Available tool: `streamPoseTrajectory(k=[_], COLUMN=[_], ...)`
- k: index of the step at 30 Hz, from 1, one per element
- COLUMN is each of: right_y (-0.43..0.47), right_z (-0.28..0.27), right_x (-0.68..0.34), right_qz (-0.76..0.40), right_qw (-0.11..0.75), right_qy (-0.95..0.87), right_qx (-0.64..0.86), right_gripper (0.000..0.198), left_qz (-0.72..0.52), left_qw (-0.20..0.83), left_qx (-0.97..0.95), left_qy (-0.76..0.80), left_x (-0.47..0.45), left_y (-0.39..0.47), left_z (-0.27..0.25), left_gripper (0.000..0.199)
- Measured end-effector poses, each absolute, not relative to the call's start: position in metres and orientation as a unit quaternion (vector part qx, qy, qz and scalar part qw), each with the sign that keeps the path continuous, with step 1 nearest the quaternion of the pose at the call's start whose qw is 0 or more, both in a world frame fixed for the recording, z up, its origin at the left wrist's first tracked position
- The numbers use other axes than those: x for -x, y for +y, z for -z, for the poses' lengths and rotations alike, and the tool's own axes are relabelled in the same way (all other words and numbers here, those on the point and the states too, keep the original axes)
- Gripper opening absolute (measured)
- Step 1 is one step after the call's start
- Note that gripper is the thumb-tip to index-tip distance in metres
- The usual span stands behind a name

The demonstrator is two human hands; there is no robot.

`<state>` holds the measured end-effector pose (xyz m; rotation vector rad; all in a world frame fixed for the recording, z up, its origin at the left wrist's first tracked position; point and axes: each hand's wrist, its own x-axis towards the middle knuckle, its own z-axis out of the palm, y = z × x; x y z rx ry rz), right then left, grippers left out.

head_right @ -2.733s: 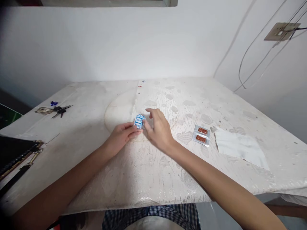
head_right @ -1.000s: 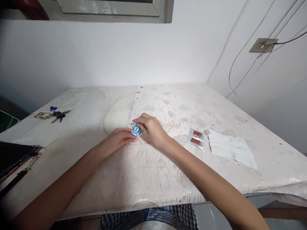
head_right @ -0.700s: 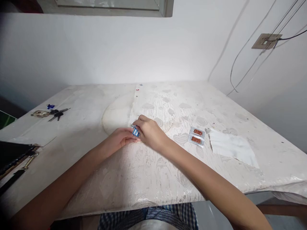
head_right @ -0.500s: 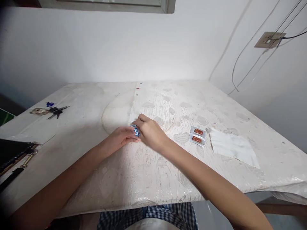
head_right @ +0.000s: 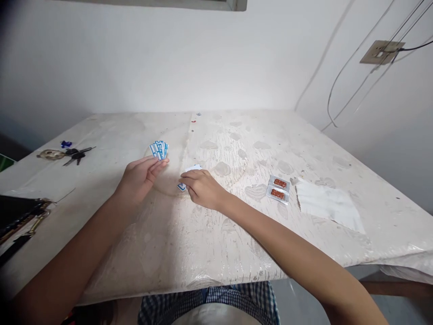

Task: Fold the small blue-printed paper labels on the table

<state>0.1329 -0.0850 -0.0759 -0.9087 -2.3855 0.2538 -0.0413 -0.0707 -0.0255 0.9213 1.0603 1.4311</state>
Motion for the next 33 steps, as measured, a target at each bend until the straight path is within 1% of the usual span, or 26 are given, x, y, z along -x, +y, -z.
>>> streamPoseTrajectory(k=[8, 12, 17, 21, 23, 28, 30, 33], right_y=[-0.089, -0.087, -0.087, -0.085, -0.083, -0.077, -0.074, -0.071], right_z=[0.069, 0.065, 0.056, 0.056, 0.058, 0.056, 0.051, 0.048], right_x=[-0.139, -0.142, -0.144, -0.149, -0.151, -0.151, -0.153, -0.157], right_qz=[-0.124, -0.183, -0.267, -0.315, -0.364, -0.551, -0.600, -0.663], right_qw=[0.264, 0.264, 0.309, 0.346, 0.381, 0.486, 0.493, 0.473], right_qy=[-0.885, -0.868, -0.833, -0.788, -0.746, -0.553, -0.488, -0.422], right_qx=[0.363, 0.378, 0.373, 0.399, 0.408, 0.392, 0.398, 0.399], right_gripper=[0.039, 0.036, 0.038, 0.032, 0.028, 0.018, 0.017, 0.016], left_qz=[-0.587, -0.586, -0.578, -0.564, -0.553, -0.528, -0.517, -0.509], left_qw=[0.539, 0.543, 0.551, 0.558, 0.560, 0.564, 0.567, 0.572], left_qx=[-0.394, -0.398, -0.410, -0.426, -0.432, -0.446, -0.447, -0.445], left_qy=[0.459, 0.451, 0.441, 0.436, 0.440, 0.452, 0.460, 0.464], left_x=[0.037, 0.038, 0.038, 0.037, 0.036, 0.034, 0.033, 0.032], left_y=[-0.072, -0.071, -0.071, -0.073, -0.073, -0.073, -0.073, -0.073], left_z=[0.026, 0.029, 0.033, 0.035, 0.036, 0.039, 0.041, 0.042], left_gripper=[0.018, 0.016, 0.012, 0.011, 0.011, 0.011, 0.011, 0.011])
